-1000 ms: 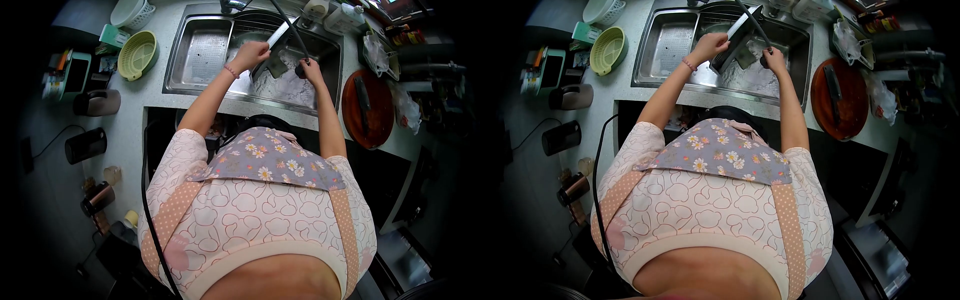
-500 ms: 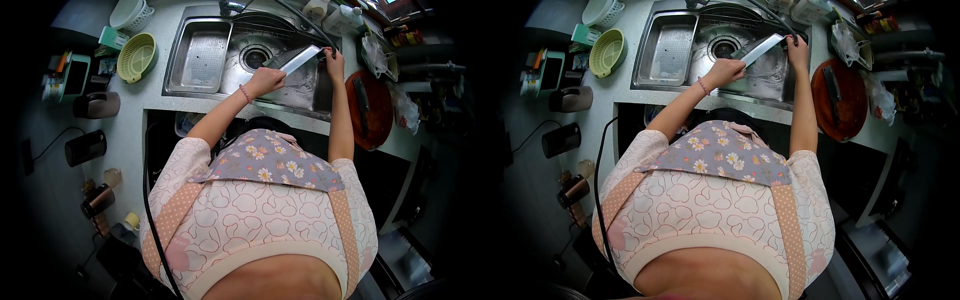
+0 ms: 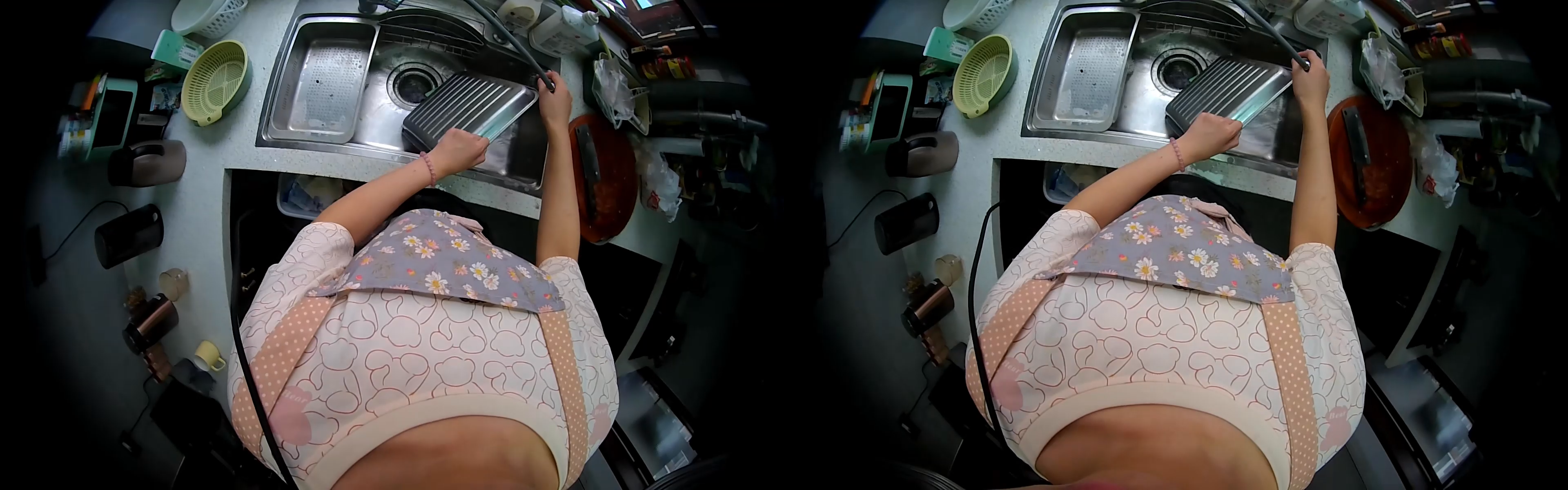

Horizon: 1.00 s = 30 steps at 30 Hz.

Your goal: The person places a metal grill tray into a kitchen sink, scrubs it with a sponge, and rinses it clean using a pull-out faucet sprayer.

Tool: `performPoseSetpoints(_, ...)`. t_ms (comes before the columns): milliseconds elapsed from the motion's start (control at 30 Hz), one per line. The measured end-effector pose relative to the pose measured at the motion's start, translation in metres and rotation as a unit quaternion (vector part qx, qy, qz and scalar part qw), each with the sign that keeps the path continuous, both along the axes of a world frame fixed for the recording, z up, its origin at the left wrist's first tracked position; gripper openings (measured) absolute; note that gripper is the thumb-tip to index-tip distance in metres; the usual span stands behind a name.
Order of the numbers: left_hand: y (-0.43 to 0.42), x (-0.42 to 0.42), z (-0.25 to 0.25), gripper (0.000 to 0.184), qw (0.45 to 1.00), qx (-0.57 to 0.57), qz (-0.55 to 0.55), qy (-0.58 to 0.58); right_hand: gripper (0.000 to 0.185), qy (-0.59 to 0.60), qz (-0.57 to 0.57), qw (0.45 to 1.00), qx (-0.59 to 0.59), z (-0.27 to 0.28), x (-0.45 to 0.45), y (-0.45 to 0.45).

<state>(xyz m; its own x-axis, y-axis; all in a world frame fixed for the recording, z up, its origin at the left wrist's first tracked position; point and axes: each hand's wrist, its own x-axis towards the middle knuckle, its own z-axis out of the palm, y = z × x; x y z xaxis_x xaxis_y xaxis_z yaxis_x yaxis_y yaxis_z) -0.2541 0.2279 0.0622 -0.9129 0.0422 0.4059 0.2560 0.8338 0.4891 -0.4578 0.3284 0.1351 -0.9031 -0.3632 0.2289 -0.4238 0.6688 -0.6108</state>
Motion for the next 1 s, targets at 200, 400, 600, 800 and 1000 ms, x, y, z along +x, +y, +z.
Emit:
performPoseSetpoints(200,0.005,-0.002,-0.007,0.016,0.999,-0.024,-0.015,-0.033,0.025,-0.023,-0.004,0.994,0.108,0.002,0.003,-0.003)
performPoseSetpoints(400,0.008,-0.007,-0.008,0.017,0.999,-0.026,-0.012,-0.037,0.026,-0.032,0.015,0.993,0.116,-0.004,-0.004,-0.004)
performPoseSetpoints(600,0.002,-0.003,-0.003,0.018,0.997,-0.026,-0.025,-0.063,0.033,-0.065,0.184,0.978,0.068,-0.027,-0.057,0.01)
performPoseSetpoints(800,0.008,0.0,-0.013,0.018,0.993,-0.042,-0.062,-0.092,0.028,-0.227,0.202,0.952,0.04,-0.035,-0.079,0.0)
performPoseSetpoints(1000,0.014,-0.001,-0.017,0.018,0.991,-0.069,-0.085,-0.082,0.023,-0.419,0.192,0.878,-0.13,-0.051,-0.025,-0.017)
